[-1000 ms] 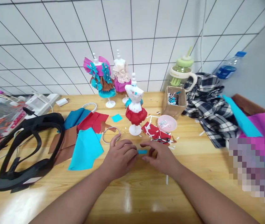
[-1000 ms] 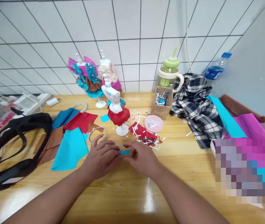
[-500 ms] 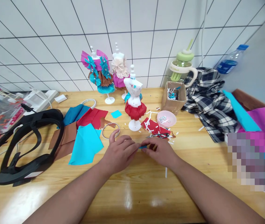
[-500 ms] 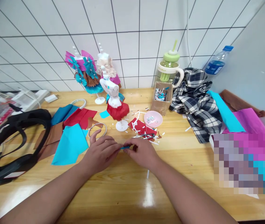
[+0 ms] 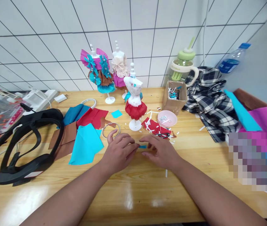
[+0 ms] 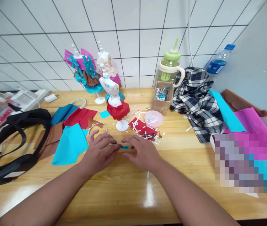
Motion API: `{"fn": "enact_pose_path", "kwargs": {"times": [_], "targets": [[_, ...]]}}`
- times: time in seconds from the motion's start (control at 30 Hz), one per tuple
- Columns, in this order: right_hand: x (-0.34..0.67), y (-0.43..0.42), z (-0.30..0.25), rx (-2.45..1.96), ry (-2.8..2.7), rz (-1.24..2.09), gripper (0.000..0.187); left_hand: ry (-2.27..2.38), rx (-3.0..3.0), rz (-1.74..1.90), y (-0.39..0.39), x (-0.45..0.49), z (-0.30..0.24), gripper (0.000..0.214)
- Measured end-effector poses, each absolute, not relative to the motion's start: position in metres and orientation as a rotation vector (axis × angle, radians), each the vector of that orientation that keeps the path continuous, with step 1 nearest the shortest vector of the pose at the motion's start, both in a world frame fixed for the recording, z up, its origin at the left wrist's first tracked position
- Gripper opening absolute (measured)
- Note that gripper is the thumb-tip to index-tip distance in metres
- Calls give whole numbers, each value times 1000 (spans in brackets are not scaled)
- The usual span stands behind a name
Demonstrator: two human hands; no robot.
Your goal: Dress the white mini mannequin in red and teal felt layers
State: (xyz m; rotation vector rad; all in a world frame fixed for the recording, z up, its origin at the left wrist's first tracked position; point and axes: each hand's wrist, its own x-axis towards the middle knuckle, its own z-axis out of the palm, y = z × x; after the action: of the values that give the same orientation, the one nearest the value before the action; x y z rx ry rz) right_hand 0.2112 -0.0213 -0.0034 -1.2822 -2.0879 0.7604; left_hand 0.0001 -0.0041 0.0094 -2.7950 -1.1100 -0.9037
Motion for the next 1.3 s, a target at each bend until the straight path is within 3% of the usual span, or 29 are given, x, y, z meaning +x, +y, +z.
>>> {"fn": "enact_pose_path", "kwargs": {"times": [0.23, 0.53, 0.6, 0.7, 0.8, 0.9, 1.3], "targets": [[213, -22, -2, -1156, -2080, 593, 10, -1017, -2703, -985, -7, 0, 14, 13], [212, -30, 4, -1112, -2042, 567, 15, -1009, -2635, -1075, -11, -3, 20, 9], [212, -31, 4, -1090, -1968, 675, 20, -981, -2564, -1106, -11, -5, 23, 14], [213, -31, 3, -1109, -1764, 1057, 43, -974, -2435, -1149, -10, -10, 25, 23], [211, -26, 3, -1109, -1531, 1486, 37, -968, -2401, -1137, -8, -13, 23, 26], [209, -23, 3, -1100, -1354, 1771, 44, -928, -2435, -1104, -6, -13, 21, 28], [207, -20, 1, -1220, -1350, 1668, 32, -905, -2527, -1040, -6, -10, 22, 26]]}}
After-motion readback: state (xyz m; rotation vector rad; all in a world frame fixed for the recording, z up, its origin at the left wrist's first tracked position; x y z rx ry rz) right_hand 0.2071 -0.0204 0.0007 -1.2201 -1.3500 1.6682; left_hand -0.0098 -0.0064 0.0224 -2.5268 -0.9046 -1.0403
